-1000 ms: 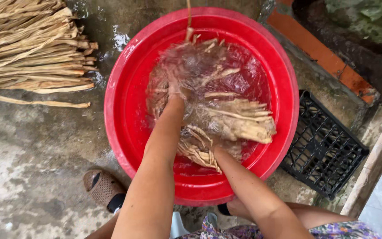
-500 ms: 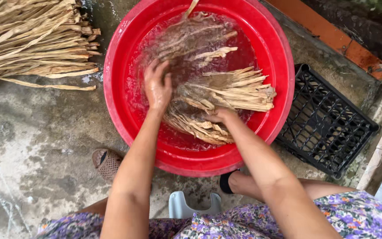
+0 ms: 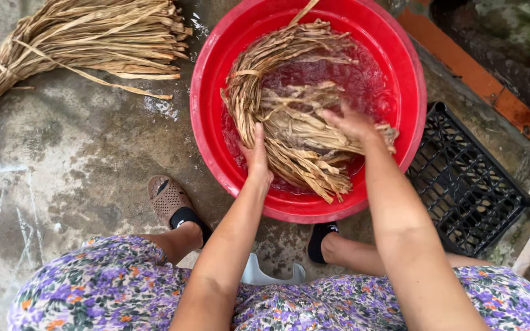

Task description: The person washes bundles of dried tobacco leaves in a red basin of water, rubbing and swishing the leaves, then wrings out a bundle and carries it to a wire rack, hanging it up to dry.

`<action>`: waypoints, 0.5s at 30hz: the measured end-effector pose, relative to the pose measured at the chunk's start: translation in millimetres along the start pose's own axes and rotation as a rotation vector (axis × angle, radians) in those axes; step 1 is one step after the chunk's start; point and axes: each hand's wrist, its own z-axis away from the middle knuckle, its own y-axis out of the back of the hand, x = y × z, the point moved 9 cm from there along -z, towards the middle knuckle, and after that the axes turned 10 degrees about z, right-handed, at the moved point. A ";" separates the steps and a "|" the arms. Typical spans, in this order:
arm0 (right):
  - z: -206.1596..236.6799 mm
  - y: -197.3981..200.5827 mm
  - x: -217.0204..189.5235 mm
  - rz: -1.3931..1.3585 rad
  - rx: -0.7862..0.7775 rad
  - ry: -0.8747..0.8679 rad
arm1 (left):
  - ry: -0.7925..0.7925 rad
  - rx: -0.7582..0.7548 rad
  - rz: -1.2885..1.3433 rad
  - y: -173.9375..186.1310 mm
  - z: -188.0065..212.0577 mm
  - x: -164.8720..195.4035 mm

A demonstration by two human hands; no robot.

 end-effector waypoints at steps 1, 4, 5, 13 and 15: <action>-4.8 -14.8 -3.1 0.093 -0.052 -0.002 | -0.054 -0.037 0.051 -5.0 1.8 5.9; -4.6 -63.0 -2.2 0.017 -0.266 0.030 | -0.083 -0.093 0.111 -12.6 -0.9 12.3; -4.2 -73.0 -3.1 0.033 -0.264 0.033 | -0.024 -0.084 0.084 -14.8 -5.6 10.4; 29.3 -46.5 -12.9 0.114 0.155 0.149 | -0.008 -0.205 0.422 -25.4 -8.2 16.3; 48.3 -35.8 -14.2 0.101 0.282 0.140 | -0.118 -0.280 0.532 -29.9 1.8 27.1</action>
